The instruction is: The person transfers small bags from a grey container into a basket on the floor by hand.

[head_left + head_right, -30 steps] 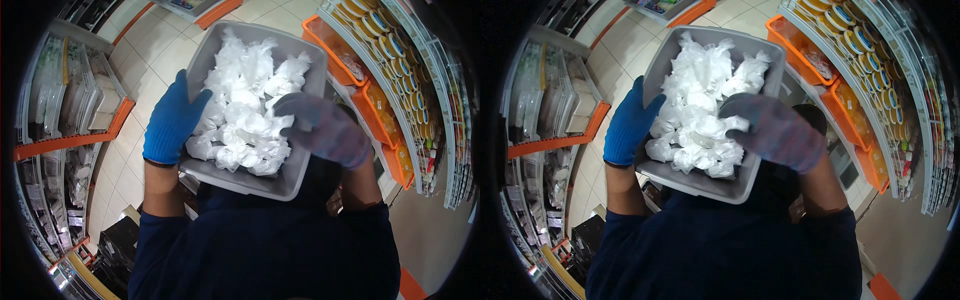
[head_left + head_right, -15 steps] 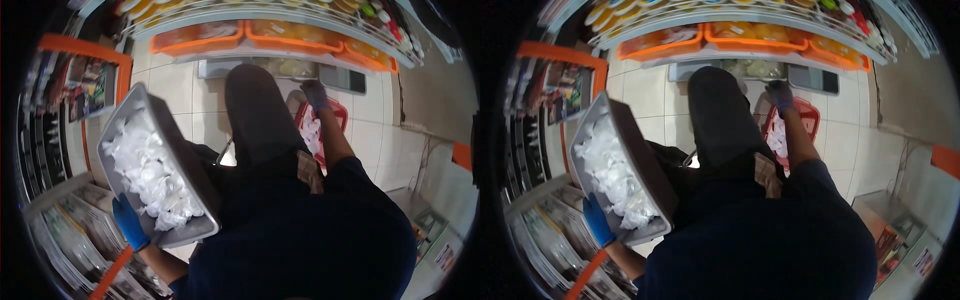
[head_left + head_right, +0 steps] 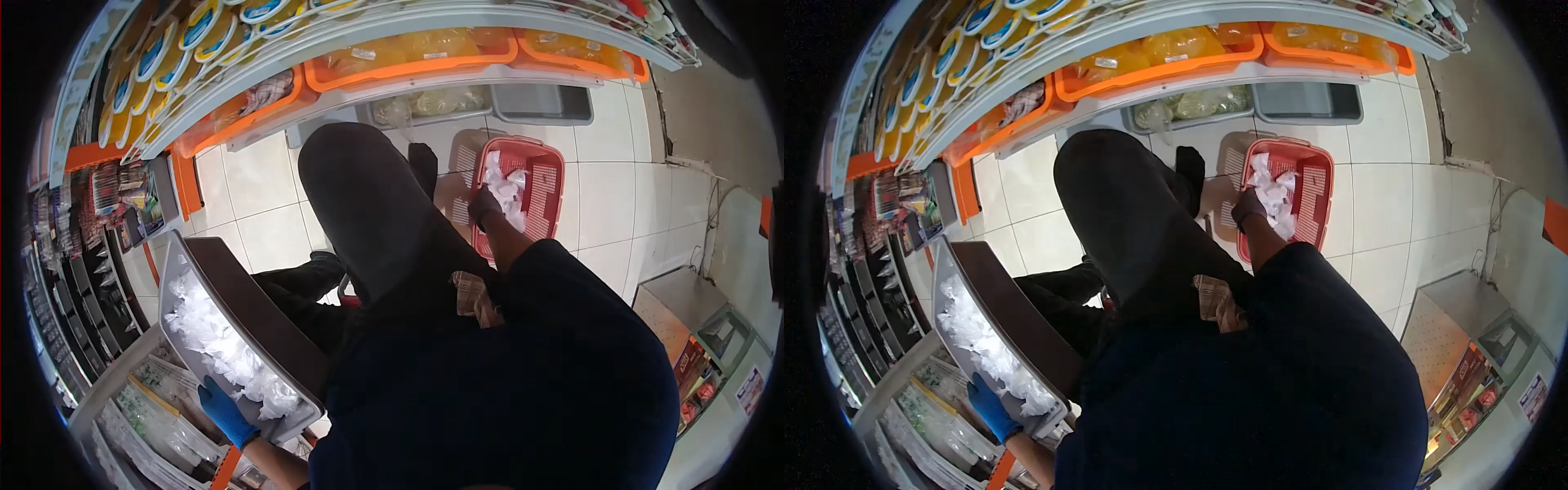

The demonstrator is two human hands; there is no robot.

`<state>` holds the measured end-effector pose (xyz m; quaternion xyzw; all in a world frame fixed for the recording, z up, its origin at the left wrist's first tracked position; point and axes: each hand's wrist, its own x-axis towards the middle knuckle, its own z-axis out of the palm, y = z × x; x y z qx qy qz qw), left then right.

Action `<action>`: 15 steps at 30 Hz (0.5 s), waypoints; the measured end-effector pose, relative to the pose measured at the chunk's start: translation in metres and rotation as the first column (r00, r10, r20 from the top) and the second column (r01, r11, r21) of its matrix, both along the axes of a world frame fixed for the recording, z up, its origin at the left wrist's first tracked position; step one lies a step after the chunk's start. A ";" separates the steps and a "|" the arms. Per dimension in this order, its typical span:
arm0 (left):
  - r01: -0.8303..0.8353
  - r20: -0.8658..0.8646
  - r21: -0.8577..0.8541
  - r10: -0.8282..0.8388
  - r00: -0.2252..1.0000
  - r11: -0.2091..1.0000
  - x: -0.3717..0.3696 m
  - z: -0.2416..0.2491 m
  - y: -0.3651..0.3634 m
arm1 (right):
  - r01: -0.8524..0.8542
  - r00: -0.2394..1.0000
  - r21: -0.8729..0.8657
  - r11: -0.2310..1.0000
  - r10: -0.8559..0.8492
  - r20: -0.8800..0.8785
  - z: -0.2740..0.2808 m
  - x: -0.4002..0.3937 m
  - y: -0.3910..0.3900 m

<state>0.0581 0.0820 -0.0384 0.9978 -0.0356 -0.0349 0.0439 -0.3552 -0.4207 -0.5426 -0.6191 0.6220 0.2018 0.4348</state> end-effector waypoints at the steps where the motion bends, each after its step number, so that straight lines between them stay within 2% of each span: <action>1: 0.003 0.003 0.002 -0.003 1.000 1.000 -0.001 0.003 -0.006 | 0.027 0.999 0.014 1.000 -0.027 0.025 -0.001 -0.006 0.005; 3: -0.006 -0.038 -0.013 0.006 0.999 1.000 -0.005 0.007 -0.019 | -0.014 0.999 -0.026 1.000 0.016 0.046 0.000 -0.021 0.017; 6: 0.029 0.012 0.045 -0.030 0.999 0.999 -0.006 0.008 -0.030 | -0.184 0.982 -0.124 0.975 0.188 0.019 0.003 -0.048 0.038; 10: 0.008 0.000 0.037 -0.008 1.000 0.999 -0.008 0.011 -0.050 | -0.343 0.939 -0.131 0.930 0.343 -0.027 0.013 -0.083 0.053; 13: 0.005 -0.099 0.035 -0.002 0.995 0.999 -0.004 0.011 -0.050 | -0.435 0.900 -0.107 0.894 0.432 -0.046 0.019 -0.103 0.057; 15: 0.070 0.049 0.107 -0.075 0.996 0.992 0.003 0.001 -0.037 | -0.482 0.876 -0.111 0.869 0.476 -0.081 0.025 -0.114 0.067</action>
